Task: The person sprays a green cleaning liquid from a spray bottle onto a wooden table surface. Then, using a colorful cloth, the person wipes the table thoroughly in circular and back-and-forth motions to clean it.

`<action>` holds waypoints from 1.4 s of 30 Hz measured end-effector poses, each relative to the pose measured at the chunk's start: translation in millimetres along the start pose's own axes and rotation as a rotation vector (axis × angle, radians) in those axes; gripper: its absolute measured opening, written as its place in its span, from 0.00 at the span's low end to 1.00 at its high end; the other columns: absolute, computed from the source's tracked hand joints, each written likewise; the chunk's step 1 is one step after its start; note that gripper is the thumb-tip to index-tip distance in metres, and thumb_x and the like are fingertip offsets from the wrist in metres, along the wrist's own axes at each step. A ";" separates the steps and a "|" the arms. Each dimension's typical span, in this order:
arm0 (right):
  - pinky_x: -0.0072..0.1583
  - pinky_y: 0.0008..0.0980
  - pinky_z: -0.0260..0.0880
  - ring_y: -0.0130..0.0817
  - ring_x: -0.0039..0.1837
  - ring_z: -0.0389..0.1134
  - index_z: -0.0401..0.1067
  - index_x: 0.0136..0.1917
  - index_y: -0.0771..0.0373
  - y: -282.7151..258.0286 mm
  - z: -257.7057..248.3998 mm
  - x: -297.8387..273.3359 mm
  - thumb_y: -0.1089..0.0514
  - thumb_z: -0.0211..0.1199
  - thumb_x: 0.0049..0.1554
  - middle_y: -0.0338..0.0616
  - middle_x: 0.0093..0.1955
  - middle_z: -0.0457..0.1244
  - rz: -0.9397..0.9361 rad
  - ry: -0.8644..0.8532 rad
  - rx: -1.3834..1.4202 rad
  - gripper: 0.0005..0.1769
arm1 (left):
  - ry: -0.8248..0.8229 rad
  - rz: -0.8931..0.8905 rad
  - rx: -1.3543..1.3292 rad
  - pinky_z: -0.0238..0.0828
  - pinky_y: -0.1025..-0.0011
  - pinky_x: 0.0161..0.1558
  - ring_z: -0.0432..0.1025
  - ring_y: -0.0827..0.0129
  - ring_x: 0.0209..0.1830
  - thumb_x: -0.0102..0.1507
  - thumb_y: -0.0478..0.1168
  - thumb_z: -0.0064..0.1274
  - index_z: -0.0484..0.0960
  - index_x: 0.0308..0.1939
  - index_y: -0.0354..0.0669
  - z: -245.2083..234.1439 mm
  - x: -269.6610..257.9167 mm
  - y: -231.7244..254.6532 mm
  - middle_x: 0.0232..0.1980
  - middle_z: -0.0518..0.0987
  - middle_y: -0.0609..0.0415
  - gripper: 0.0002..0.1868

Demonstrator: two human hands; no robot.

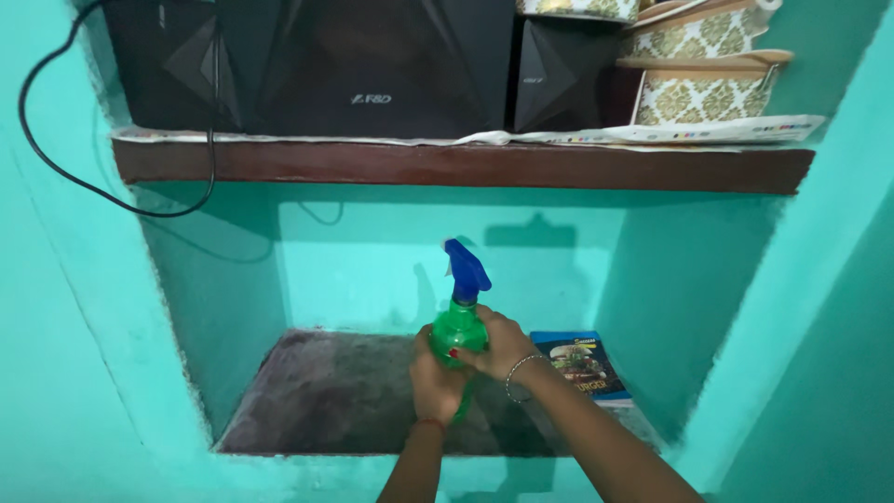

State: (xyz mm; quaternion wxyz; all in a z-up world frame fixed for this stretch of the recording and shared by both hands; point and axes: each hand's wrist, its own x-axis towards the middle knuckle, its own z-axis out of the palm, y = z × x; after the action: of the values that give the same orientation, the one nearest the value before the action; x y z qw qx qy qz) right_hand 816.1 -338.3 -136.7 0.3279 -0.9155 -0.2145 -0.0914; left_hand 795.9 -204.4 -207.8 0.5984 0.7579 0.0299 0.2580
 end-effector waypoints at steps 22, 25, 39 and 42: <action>0.69 0.43 0.65 0.56 0.71 0.63 0.40 0.80 0.68 22.9 37.3 -4.6 0.50 0.76 0.47 0.65 0.71 0.58 -0.066 0.118 0.048 0.61 | -0.158 0.012 0.164 0.59 0.58 0.70 0.60 0.44 0.72 0.47 0.29 0.67 0.43 0.79 0.39 -0.8 7.6 -16.2 0.71 0.61 0.37 0.62; 0.70 0.43 0.63 0.57 0.72 0.62 0.39 0.80 0.69 17.8 36.8 -7.4 0.49 0.75 0.48 0.66 0.72 0.57 -0.049 0.114 0.036 0.62 | -0.146 0.045 0.106 0.62 0.59 0.70 0.63 0.44 0.71 0.49 0.28 0.63 0.44 0.80 0.40 -2.6 5.2 -14.6 0.71 0.63 0.37 0.60; 0.77 0.43 0.50 0.60 0.81 0.47 0.37 0.79 0.78 30.2 36.2 -9.1 0.37 0.66 0.54 0.73 0.80 0.43 -0.020 0.111 -0.087 0.62 | -0.171 0.084 0.240 0.64 0.56 0.66 0.63 0.45 0.69 0.50 0.41 0.69 0.48 0.78 0.43 -27.4 4.8 -3.9 0.71 0.63 0.39 0.58; 0.79 0.45 0.45 0.60 0.83 0.44 0.38 0.79 0.78 30.5 34.6 -9.3 0.31 0.61 0.56 0.73 0.81 0.43 0.032 0.183 -0.108 0.62 | -0.139 0.149 0.233 0.61 0.56 0.68 0.61 0.44 0.70 0.50 0.43 0.73 0.50 0.75 0.39 -34.5 10.7 1.0 0.69 0.63 0.37 0.58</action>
State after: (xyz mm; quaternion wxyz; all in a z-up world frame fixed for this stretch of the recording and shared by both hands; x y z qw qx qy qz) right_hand 822.5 -340.4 -183.2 0.2976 -0.9230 -0.1637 -0.1807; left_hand 790.2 -170.1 -197.9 0.4863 0.8384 -0.0382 0.2434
